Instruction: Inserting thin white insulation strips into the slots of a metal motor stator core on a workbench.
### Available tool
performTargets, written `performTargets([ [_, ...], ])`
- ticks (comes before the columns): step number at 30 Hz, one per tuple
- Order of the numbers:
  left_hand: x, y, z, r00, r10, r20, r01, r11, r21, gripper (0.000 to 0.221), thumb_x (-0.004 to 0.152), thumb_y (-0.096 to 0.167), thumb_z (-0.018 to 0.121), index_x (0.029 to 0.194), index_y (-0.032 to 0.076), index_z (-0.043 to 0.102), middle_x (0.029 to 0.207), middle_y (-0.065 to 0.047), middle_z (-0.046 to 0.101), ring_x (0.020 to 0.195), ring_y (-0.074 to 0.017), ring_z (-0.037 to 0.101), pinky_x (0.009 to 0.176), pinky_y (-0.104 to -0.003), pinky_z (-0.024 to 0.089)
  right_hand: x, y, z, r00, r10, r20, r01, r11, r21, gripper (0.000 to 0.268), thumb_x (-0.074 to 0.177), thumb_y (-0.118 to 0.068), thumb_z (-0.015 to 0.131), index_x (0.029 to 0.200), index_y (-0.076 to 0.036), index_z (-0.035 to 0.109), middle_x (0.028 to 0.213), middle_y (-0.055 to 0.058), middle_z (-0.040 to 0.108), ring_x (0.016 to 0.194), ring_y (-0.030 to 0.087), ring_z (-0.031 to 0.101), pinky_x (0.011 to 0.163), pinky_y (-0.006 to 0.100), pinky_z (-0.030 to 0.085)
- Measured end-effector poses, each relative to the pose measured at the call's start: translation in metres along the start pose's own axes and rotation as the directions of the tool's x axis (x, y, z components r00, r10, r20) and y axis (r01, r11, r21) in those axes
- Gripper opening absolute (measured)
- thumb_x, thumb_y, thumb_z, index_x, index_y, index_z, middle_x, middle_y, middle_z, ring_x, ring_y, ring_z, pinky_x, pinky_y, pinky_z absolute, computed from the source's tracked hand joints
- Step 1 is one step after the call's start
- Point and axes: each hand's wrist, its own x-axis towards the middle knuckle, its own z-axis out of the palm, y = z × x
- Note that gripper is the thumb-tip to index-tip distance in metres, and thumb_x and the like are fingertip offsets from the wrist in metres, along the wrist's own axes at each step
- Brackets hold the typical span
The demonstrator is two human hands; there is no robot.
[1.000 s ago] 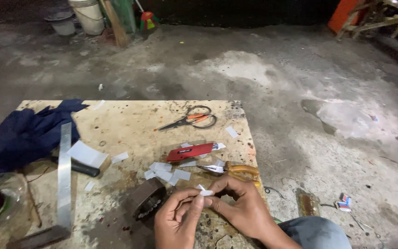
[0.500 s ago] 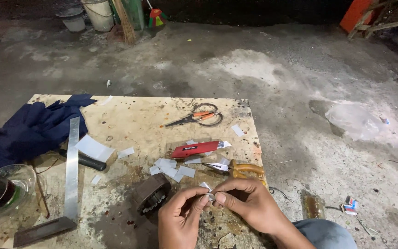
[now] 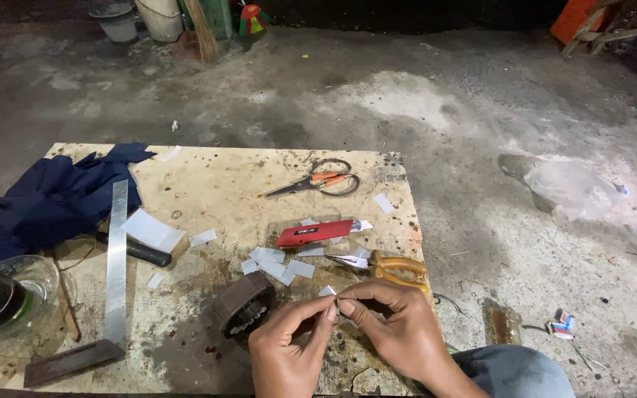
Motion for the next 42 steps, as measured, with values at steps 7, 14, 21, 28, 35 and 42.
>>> performTargets([
  [7,0.000,0.007,0.001,0.994,0.101,-0.050,-0.103,0.994,-0.042,0.019,0.090,0.022,0.079,0.105,0.013,0.085,0.096,-0.006,0.087,0.085,-0.0166,0.086,0.074,-0.031,0.073,-0.003,0.000,0.002,0.998,-0.048,-0.027,0.047,0.998,-0.040,0.017,0.087,-0.024,0.077,0.096,-0.012,0.084,0.095,0.004,0.086,0.085,0.021,0.083,0.073,0.036,0.070],
  [14,-0.003,0.013,0.005,0.999,0.024,-0.021,-0.028,0.976,-0.217,0.020,0.092,0.016,0.077,0.109,0.008,0.082,0.091,-0.009,0.087,0.063,-0.0111,0.071,0.054,-0.026,0.060,-0.001,0.011,-0.003,0.990,-0.139,0.001,0.139,0.990,0.024,0.016,0.087,-0.020,0.076,0.098,-0.009,0.079,0.091,0.006,0.083,0.081,0.020,0.081,0.076,0.033,0.069],
  [21,0.002,0.017,0.003,0.995,-0.076,0.062,0.091,0.948,-0.306,0.023,0.093,0.022,0.076,0.109,0.006,0.082,0.101,-0.010,0.087,0.085,-0.0189,0.085,0.069,-0.028,0.070,-0.003,0.005,-0.007,0.999,-0.028,0.047,0.032,0.996,-0.085,0.019,0.090,-0.024,0.073,0.103,-0.011,0.078,0.095,0.001,0.084,0.089,0.018,0.081,0.079,0.032,0.067],
  [28,0.003,0.012,0.016,0.997,-0.076,-0.021,0.061,0.912,-0.406,0.026,0.093,0.025,0.077,0.104,0.002,0.081,0.096,-0.011,0.083,0.086,-0.0209,0.081,0.072,-0.031,0.069,-0.006,0.002,-0.001,0.928,-0.372,0.006,0.362,0.898,-0.250,0.015,0.093,-0.016,0.071,0.102,-0.005,0.070,0.099,0.008,0.076,0.091,0.023,0.074,0.083,0.035,0.063],
  [35,0.003,0.021,0.011,0.996,-0.067,0.053,0.081,0.933,-0.351,0.034,0.099,0.035,0.066,0.105,0.004,0.079,0.095,-0.007,0.080,0.080,-0.0161,0.075,0.065,-0.027,0.063,-0.012,0.027,0.010,0.942,-0.324,0.084,0.334,0.901,-0.277,0.011,0.095,-0.005,0.060,0.105,-0.004,0.062,0.097,0.010,0.072,0.085,0.022,0.073,0.073,0.034,0.067],
  [42,0.007,0.007,0.008,0.936,-0.336,0.106,0.324,0.699,-0.638,0.029,0.089,0.014,0.078,0.109,-0.007,0.080,0.097,-0.019,0.079,0.078,-0.0307,0.080,0.072,-0.041,0.073,0.019,0.041,-0.036,0.983,-0.140,0.119,0.184,0.710,-0.680,0.074,0.082,-0.041,0.081,0.147,-0.022,0.052,0.146,0.009,0.049,0.130,0.032,0.043,0.102,0.055,0.034],
])
